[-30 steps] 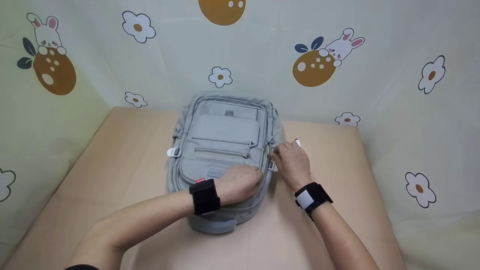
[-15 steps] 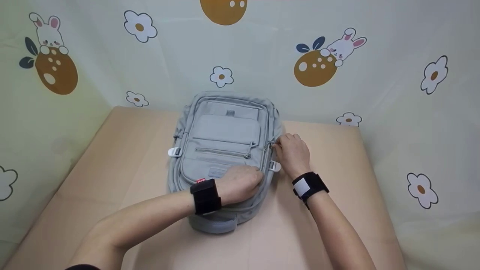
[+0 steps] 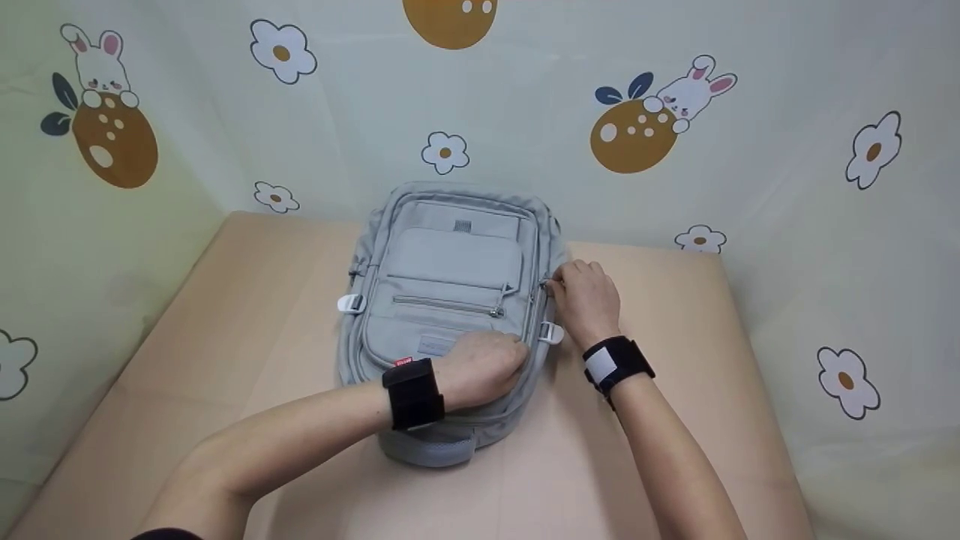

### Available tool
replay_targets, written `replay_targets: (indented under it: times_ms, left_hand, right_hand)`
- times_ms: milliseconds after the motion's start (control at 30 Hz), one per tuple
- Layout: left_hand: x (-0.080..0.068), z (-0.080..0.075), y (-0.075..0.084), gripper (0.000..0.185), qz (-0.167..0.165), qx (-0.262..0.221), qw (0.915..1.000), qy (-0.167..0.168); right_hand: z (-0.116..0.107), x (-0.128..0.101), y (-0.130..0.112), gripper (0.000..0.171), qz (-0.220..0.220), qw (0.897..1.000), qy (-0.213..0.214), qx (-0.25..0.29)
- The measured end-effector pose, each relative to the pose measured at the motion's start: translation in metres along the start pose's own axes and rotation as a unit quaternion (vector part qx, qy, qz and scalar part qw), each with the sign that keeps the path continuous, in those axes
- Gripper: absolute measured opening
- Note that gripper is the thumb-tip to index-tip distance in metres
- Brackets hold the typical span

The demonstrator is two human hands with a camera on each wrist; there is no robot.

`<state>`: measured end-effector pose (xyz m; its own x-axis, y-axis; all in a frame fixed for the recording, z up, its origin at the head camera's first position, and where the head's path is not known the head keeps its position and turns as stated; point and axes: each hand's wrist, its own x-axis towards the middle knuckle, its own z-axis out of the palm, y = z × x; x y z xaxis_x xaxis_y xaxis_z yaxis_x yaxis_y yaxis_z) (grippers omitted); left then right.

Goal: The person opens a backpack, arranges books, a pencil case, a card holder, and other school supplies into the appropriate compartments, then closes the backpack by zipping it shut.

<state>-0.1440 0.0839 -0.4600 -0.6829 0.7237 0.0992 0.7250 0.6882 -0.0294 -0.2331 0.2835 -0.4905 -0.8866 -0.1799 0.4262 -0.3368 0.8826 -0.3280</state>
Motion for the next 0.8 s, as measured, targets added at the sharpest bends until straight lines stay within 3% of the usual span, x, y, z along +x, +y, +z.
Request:
replay_targets:
  times_ms: [300,600,800]
  left_hand:
    - [0.002,0.001,0.000,0.009,-0.008,0.000,0.9998,-0.016]
    - [0.002,0.002,0.001,0.009,-0.010,-0.004,0.9997,-0.022]
    - [0.002,0.002,0.001,0.009,-0.015,-0.008,0.9994,-0.031]
  right_hand:
    - [0.002,-0.002,0.002,0.014,0.039,0.999,-0.031,0.022]
    - [0.006,-0.009,0.011,0.009,0.029,0.998,-0.025,0.058]
    - [0.007,-0.010,0.009,0.015,0.013,0.997,0.001,0.081]
